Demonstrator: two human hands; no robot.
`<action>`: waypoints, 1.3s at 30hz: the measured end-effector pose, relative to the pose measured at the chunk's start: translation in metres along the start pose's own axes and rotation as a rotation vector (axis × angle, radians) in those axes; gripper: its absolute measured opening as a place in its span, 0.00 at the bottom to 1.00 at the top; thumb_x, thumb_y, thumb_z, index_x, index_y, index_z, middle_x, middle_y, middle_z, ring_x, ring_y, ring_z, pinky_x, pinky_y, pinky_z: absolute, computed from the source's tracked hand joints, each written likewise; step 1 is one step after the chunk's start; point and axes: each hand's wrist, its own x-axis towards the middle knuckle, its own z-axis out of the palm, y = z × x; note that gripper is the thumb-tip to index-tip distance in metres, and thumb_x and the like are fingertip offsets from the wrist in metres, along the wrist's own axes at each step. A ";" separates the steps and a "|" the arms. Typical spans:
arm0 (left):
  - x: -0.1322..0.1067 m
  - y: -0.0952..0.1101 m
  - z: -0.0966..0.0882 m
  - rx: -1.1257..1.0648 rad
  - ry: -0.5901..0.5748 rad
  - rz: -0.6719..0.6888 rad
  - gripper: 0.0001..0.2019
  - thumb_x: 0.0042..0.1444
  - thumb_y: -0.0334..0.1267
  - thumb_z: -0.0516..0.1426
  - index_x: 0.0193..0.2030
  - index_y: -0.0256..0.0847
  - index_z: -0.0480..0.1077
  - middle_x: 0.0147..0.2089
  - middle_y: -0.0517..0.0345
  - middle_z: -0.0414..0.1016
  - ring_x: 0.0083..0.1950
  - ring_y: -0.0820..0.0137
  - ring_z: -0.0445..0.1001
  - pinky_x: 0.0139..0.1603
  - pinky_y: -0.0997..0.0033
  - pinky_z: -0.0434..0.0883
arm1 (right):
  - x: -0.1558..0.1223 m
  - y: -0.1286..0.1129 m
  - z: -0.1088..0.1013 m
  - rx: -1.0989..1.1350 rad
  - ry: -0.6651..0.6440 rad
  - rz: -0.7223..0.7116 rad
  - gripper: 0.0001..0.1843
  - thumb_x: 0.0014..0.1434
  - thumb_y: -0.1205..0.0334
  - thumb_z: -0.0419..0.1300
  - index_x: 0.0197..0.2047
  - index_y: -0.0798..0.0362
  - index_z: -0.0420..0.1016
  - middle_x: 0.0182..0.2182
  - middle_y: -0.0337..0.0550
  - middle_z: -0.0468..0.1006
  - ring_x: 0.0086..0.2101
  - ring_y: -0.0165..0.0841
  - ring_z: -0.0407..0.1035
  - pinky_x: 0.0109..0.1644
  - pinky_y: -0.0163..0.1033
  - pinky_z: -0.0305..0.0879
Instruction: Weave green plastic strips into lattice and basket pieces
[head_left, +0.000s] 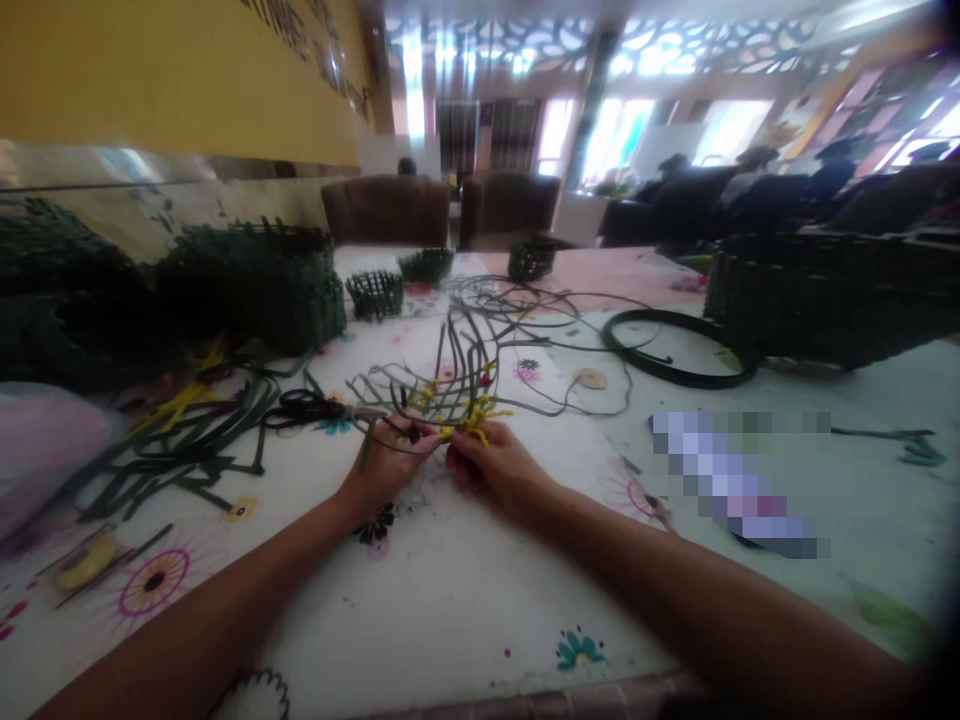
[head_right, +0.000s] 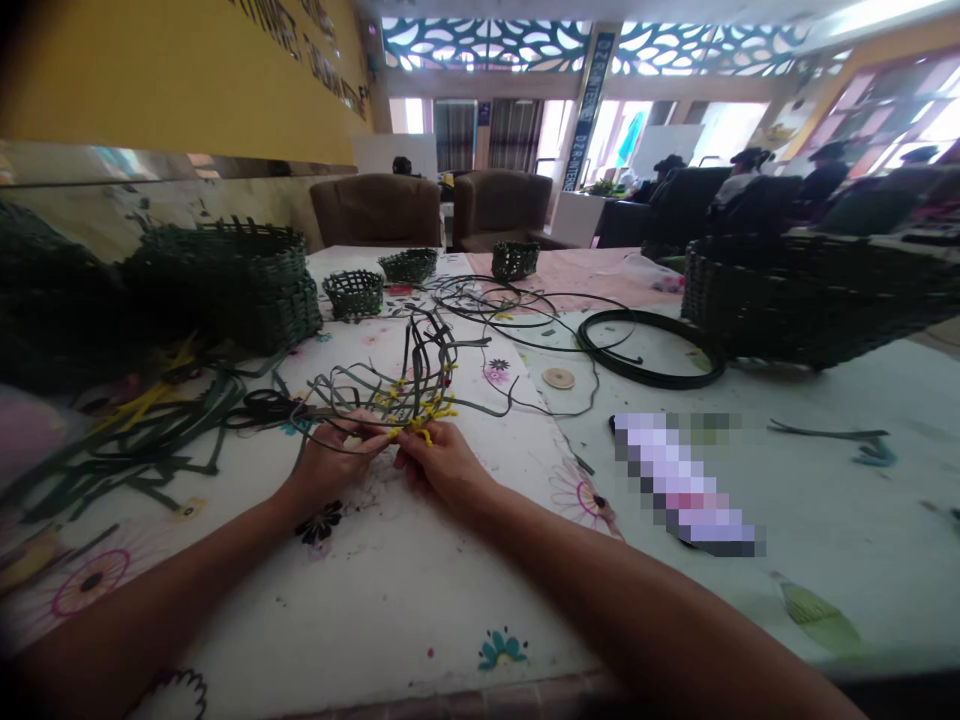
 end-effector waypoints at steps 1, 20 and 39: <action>0.000 0.000 0.000 -0.002 -0.006 0.012 0.08 0.54 0.41 0.60 0.29 0.39 0.72 0.31 0.57 0.74 0.35 0.69 0.74 0.36 0.72 0.70 | 0.000 0.000 0.000 -0.003 -0.002 -0.004 0.21 0.54 0.45 0.63 0.23 0.55 0.70 0.14 0.35 0.66 0.15 0.24 0.57 0.17 0.31 0.49; -0.002 -0.001 0.003 0.041 0.030 -0.042 0.06 0.53 0.39 0.60 0.36 0.40 0.70 0.32 0.59 0.76 0.33 0.70 0.75 0.33 0.74 0.71 | -0.001 -0.002 0.001 0.013 0.017 -0.020 0.19 0.50 0.48 0.66 0.24 0.55 0.69 0.18 0.35 0.68 0.16 0.23 0.58 0.19 0.32 0.50; -0.004 0.001 0.009 0.012 0.080 -0.107 0.07 0.52 0.40 0.63 0.37 0.41 0.77 0.35 0.57 0.81 0.36 0.67 0.78 0.37 0.71 0.75 | 0.001 -0.005 0.008 0.086 0.084 -0.056 0.12 0.46 0.57 0.66 0.23 0.55 0.69 0.17 0.35 0.69 0.16 0.23 0.59 0.19 0.31 0.54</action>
